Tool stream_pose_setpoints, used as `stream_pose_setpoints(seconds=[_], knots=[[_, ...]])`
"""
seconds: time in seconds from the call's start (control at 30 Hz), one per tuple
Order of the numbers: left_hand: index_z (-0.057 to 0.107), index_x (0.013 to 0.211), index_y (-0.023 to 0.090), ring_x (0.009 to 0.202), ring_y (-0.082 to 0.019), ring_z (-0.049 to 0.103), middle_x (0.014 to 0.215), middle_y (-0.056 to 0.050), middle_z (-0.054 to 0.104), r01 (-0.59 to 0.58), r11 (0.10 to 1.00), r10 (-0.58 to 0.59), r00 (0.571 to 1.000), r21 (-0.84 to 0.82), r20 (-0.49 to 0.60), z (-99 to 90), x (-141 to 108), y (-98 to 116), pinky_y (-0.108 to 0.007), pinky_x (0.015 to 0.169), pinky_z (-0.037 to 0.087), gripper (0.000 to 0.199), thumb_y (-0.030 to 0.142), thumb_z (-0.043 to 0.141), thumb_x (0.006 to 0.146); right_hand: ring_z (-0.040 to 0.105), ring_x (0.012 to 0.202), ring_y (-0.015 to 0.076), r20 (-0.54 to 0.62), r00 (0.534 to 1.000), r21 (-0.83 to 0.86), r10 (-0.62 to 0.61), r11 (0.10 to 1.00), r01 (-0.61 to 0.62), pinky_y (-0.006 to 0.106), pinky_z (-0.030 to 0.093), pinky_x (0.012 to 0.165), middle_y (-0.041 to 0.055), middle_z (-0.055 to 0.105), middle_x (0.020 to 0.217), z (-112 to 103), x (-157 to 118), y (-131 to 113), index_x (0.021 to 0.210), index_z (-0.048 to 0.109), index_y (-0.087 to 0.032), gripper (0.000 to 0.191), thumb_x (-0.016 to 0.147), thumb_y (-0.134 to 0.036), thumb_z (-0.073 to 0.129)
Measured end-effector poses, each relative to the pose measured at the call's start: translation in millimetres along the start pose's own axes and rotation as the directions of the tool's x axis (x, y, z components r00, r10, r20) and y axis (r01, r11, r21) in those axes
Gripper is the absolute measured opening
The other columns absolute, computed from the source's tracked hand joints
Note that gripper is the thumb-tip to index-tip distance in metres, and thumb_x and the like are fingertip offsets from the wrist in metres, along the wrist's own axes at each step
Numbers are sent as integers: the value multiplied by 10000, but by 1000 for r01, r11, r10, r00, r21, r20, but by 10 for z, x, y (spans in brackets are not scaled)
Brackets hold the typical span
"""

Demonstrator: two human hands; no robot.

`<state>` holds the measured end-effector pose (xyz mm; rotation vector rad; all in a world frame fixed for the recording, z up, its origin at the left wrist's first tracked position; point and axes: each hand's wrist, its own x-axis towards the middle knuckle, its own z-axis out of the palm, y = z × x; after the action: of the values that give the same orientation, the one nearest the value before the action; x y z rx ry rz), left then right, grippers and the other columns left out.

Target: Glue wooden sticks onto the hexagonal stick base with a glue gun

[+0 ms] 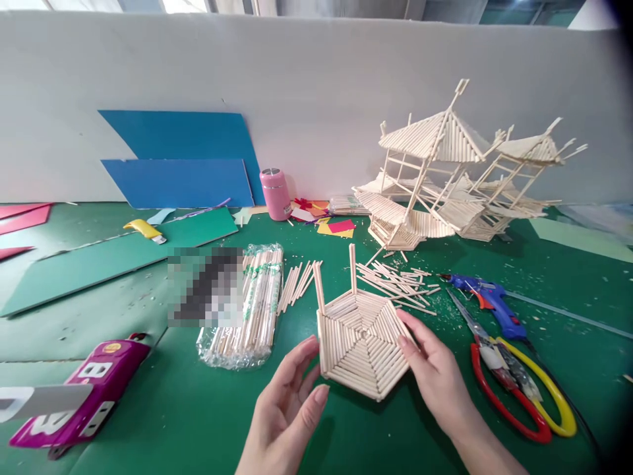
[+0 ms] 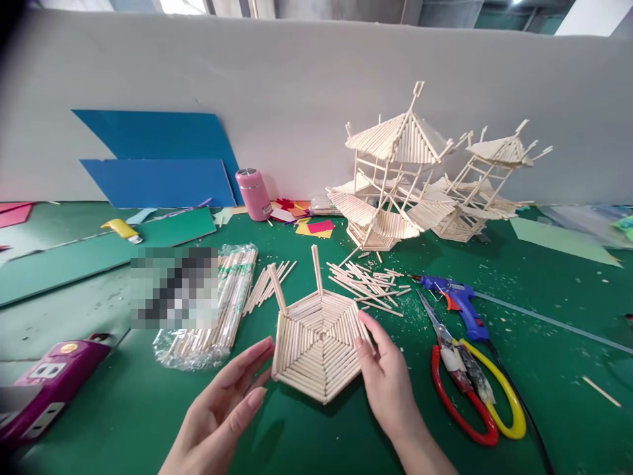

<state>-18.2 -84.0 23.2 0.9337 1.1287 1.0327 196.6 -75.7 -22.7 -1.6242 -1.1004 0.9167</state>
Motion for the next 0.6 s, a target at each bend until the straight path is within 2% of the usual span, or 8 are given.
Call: stream_pose_setpoints(seconds=[0.17, 0.27, 0.4, 0.6], knots=[[574, 1105, 229, 1162, -256, 475, 1210, -75, 574, -20, 999, 22, 998, 46, -60, 69, 56, 160, -320, 909, 465, 437, 422, 623, 716, 448, 1195, 214, 53, 999, 299, -7, 954, -10, 383, 346, 1008, 46, 503, 1296, -259, 331, -78, 1182, 524, -241, 399, 790, -299, 564], [575, 1093, 216, 1111, -245, 518, 1175, -82, 591, -6, 998, 10, 999, 70, -51, 64, 122, 189, -309, 881, 477, 426, 415, 620, 719, 535, 1104, 229, 168, 985, 386, 39, 917, -102, 409, 410, 939, 63, 572, 1218, -390, 495, -198, 1126, 565, -230, 352, 777, -273, 570], [565, 1108, 227, 976, -230, 598, 1135, -78, 609, 43, 997, -45, 998, 58, 31, 94, 168, 205, -310, 838, 495, 448, 413, 635, 706, 623, 950, 209, 333, 942, 443, 49, 873, -202, 385, 480, 836, 66, 648, 1086, -491, 694, -308, 1050, 610, -214, 296, 756, -235, 586], [579, 1083, 243, 926, -212, 608, 1029, -69, 639, 112, 994, -109, 981, -6, 163, 217, 177, 200, -304, 836, 478, 408, 393, 648, 710, 596, 999, 186, 418, 908, 479, -31, 856, -192, 357, 456, 865, 64, 602, 1162, -506, 956, -317, 1063, 592, -214, 317, 746, -210, 590]])
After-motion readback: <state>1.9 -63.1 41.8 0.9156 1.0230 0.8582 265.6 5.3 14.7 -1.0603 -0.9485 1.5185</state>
